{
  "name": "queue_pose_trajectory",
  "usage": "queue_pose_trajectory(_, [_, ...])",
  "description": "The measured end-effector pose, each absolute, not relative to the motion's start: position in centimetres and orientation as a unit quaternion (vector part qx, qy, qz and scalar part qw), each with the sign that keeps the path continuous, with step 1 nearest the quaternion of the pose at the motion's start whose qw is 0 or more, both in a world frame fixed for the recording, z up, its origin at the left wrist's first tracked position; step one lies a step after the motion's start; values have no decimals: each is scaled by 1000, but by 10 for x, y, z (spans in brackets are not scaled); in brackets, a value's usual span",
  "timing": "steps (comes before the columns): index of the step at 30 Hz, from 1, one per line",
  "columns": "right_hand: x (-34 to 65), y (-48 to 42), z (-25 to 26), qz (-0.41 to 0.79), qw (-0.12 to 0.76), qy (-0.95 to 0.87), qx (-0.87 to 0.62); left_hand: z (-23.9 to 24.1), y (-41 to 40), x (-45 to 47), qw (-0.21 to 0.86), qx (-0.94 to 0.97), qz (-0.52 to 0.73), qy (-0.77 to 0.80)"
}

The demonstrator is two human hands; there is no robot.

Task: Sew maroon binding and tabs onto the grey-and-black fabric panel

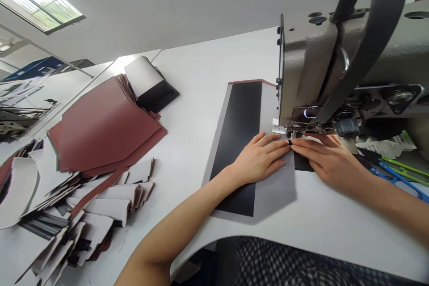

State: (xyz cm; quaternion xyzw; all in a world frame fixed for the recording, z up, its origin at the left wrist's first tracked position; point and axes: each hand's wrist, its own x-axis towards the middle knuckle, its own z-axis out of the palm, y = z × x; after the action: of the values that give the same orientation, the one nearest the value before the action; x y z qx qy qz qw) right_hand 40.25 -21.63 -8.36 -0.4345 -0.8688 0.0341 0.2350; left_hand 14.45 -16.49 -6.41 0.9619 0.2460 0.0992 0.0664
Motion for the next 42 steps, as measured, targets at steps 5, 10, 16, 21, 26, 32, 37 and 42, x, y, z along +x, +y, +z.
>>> queue_pose_trajectory(5, [399, -216, -78, 7, 282, -858, -429, -64, -165, 145, 71, 961, 98, 250])
queue_pose_trajectory(10, [400, -217, -78, 40, 233, -892, -386, -64, -166, 146, 72, 958, 111, 255])
queue_pose_trajectory(16, [398, -212, -77, 83, 239, -870, -424, -63, -164, 145, 80, 958, 122, 248])
queue_pose_trajectory(21, [398, -210, -76, 85, 231, -863, -442, -64, -160, 145, 91, 956, 130, 246])
queue_pose_trajectory(26, [398, -206, -83, 37, 233, -846, -478, -65, -147, 148, 101, 954, 135, 247])
queue_pose_trajectory(32, [400, -207, -82, 30, 261, -846, -464, -65, -121, 157, 89, 954, 138, 252])
queue_pose_trajectory(37, [424, -231, -57, -26, 386, -825, -411, -65, -113, 160, 74, 953, 138, 258])
queue_pose_trajectory(42, [444, -233, -53, -198, 336, -781, -488, -66, -112, 160, 69, 955, 135, 255])
